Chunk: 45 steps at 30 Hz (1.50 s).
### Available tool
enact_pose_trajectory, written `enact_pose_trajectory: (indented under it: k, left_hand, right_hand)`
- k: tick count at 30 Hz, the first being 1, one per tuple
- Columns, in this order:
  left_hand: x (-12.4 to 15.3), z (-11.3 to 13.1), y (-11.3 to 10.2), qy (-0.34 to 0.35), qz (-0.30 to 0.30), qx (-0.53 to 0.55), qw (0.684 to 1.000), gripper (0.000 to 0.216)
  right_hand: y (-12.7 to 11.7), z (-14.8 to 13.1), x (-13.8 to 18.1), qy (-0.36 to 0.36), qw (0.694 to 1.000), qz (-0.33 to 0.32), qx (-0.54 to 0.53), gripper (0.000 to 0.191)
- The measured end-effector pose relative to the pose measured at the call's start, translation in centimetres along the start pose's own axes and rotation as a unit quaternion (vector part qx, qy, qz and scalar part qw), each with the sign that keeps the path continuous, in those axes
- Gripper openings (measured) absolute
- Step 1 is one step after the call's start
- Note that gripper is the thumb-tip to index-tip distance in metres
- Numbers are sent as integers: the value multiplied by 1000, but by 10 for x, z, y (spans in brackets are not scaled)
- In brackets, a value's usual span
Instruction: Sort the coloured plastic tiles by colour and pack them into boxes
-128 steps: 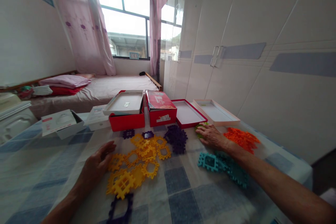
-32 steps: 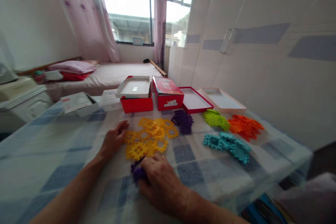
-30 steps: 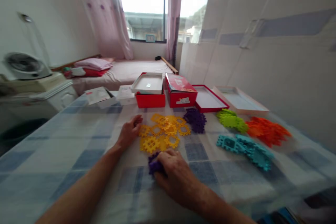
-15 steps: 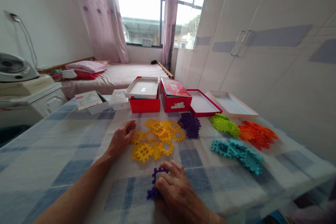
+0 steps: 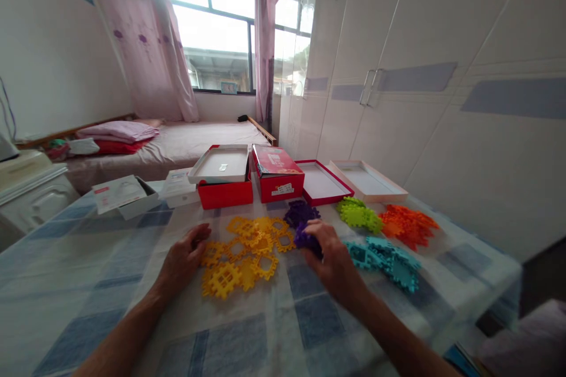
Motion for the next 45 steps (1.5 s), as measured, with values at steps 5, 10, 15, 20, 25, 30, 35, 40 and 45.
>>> enact_pose_trajectory:
  k: [5,10,15,20,25,30,35,40,45]
  left_hand:
    - [-2,-4,0,3,-3,-10,1000,57]
    - [-4,-9,-1,-1,-5,-9,1000,55]
    - [-5,-13,0,-12,-9,-14,1000,52]
    - [-7,-17,-1,-19,-13,-31,999,49]
    - [-7,-19,-2,-7,-22,-40,999,49]
    - [-4,-15,0,-9,-15,-74,997,51]
    - [0,16,11,42,-41,-180,982,49]
    - [-10,38,24,53,-98,-257,960,54]
    - [-23,39,35,40,-129,-242,961,59]
  right_hand:
    - [-22,74,-59,148,988,-36,34,27]
    - [-35,76,-46,133,979,-36,148,37]
    - [-33,63,22,109,959,-111,239,27]
    - [-23,72,57,119,931,-163,303,22]
    - [-38,82,74,138,922,-155,326,22]
    - [-57,89,89,145,923,-136,330,31]
    - [-55,72,72,118,950,-110,266,40]
    - [-4,24,16,51,968,-214,119,54]
    - [59,10,-54,23,952,-238,189,65]
Point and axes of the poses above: each hand's wrist, its own x-axis away from the middle knuckle, its own y-axis out of the palm, z = x × y, the point moved 5 cm from there along -x, towards the middle knuckle, and after that the axes turned 15 degrees about -z, right-handed, at the moved point
